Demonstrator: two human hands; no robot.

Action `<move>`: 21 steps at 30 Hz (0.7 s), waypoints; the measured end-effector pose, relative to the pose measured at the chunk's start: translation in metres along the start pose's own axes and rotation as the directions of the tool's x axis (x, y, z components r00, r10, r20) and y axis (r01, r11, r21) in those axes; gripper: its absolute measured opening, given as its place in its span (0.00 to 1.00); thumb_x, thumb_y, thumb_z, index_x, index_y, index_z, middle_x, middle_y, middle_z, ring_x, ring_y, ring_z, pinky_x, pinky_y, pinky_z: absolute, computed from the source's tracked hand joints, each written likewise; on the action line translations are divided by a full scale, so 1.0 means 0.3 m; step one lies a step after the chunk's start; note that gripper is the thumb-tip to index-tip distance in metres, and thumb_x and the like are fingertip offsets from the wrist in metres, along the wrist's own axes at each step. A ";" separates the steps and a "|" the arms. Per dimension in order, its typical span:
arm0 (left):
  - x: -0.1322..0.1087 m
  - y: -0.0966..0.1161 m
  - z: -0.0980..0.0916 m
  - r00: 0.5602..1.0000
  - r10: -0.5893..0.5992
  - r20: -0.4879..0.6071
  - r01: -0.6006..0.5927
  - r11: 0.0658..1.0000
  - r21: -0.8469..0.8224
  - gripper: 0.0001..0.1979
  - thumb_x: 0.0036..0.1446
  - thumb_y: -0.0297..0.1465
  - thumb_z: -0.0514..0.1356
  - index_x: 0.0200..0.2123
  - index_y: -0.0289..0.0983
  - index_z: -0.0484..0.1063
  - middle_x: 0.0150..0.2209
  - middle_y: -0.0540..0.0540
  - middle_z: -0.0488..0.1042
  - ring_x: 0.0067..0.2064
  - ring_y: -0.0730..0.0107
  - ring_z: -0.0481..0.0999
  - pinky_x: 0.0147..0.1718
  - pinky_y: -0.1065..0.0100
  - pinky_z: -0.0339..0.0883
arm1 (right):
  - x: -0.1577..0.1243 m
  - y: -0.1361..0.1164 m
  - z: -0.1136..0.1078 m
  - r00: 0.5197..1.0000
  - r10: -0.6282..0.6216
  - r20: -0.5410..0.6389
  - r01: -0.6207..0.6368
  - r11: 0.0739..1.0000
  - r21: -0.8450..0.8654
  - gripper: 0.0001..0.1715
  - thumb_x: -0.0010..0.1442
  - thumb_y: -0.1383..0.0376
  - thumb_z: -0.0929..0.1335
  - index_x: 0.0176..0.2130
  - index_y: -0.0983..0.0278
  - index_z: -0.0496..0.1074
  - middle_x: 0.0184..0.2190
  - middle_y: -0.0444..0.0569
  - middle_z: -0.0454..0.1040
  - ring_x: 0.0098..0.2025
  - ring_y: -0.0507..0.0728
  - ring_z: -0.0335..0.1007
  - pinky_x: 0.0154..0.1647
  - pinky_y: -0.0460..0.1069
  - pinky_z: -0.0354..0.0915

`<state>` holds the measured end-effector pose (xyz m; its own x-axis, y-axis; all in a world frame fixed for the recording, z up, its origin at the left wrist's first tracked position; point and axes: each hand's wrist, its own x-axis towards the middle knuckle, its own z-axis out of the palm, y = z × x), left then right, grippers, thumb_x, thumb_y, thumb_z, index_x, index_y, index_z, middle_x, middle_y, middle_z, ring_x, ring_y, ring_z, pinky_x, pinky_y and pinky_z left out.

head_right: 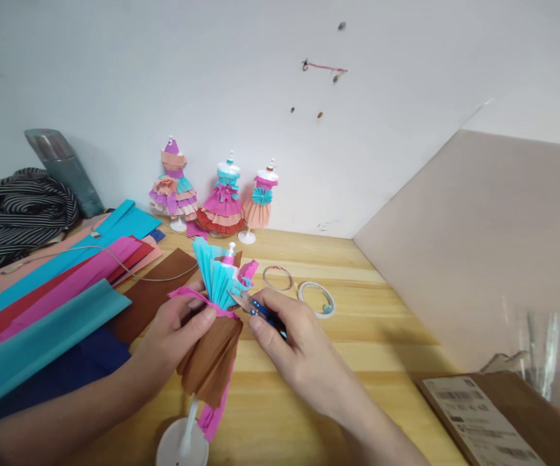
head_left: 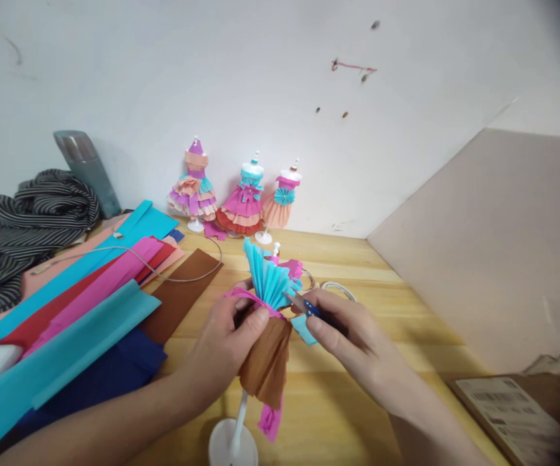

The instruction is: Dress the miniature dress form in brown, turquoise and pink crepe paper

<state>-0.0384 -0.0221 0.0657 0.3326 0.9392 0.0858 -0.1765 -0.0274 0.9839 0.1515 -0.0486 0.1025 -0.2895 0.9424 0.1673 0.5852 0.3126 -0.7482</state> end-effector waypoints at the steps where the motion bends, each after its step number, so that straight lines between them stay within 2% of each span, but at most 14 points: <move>1: -0.001 0.001 0.000 1.000 -0.001 0.000 0.001 1.000 0.004 0.09 0.60 0.35 0.57 0.39 0.37 0.71 0.39 0.45 0.78 0.45 0.61 0.77 0.46 0.63 0.67 | -0.001 0.001 -0.001 1.000 0.002 0.004 -0.002 1.000 0.005 0.18 0.67 0.53 0.60 0.35 0.63 0.67 0.31 0.48 0.68 0.32 0.55 0.61 0.30 0.49 0.55; 8: -0.010 0.011 0.000 1.000 0.007 0.011 -0.008 0.998 0.067 0.09 0.61 0.35 0.56 0.39 0.36 0.71 0.37 0.46 0.76 0.45 0.60 0.76 0.47 0.63 0.65 | 0.006 -0.014 -0.015 0.999 0.053 0.010 -0.053 0.994 0.096 0.21 0.65 0.49 0.61 0.33 0.64 0.66 0.26 0.44 0.59 0.27 0.53 0.53 0.26 0.49 0.52; 12: -0.001 0.002 -0.006 1.000 0.017 0.009 -0.018 0.997 0.080 0.10 0.61 0.35 0.56 0.42 0.36 0.71 0.39 0.45 0.77 0.45 0.60 0.76 0.48 0.62 0.66 | 0.005 -0.017 -0.017 0.997 0.077 0.023 -0.080 0.985 0.154 0.23 0.64 0.48 0.62 0.30 0.64 0.65 0.25 0.43 0.56 0.25 0.51 0.49 0.24 0.48 0.49; 17: 0.001 0.001 -0.006 0.999 0.053 0.004 -0.053 0.998 0.042 0.12 0.62 0.35 0.57 0.45 0.37 0.71 0.47 0.43 0.77 0.51 0.60 0.75 0.53 0.61 0.64 | 0.006 -0.031 -0.008 0.995 0.096 0.034 -0.101 0.979 0.178 0.24 0.64 0.47 0.62 0.30 0.64 0.65 0.24 0.43 0.57 0.24 0.50 0.49 0.22 0.47 0.48; 21: -0.005 0.006 -0.002 0.999 0.050 -0.018 -0.049 0.997 0.063 0.12 0.61 0.35 0.56 0.45 0.36 0.71 0.44 0.44 0.78 0.50 0.60 0.76 0.54 0.59 0.64 | 0.013 -0.045 -0.005 0.996 0.085 0.033 -0.089 0.982 0.165 0.23 0.64 0.48 0.62 0.30 0.64 0.66 0.23 0.43 0.59 0.24 0.50 0.50 0.23 0.47 0.49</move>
<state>-0.0397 -0.0233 0.0672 0.3064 0.9427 0.1323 -0.1335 -0.0950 0.9865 0.1438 -0.0491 0.1143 -0.2634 0.9612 0.0823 0.4752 0.2035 -0.8560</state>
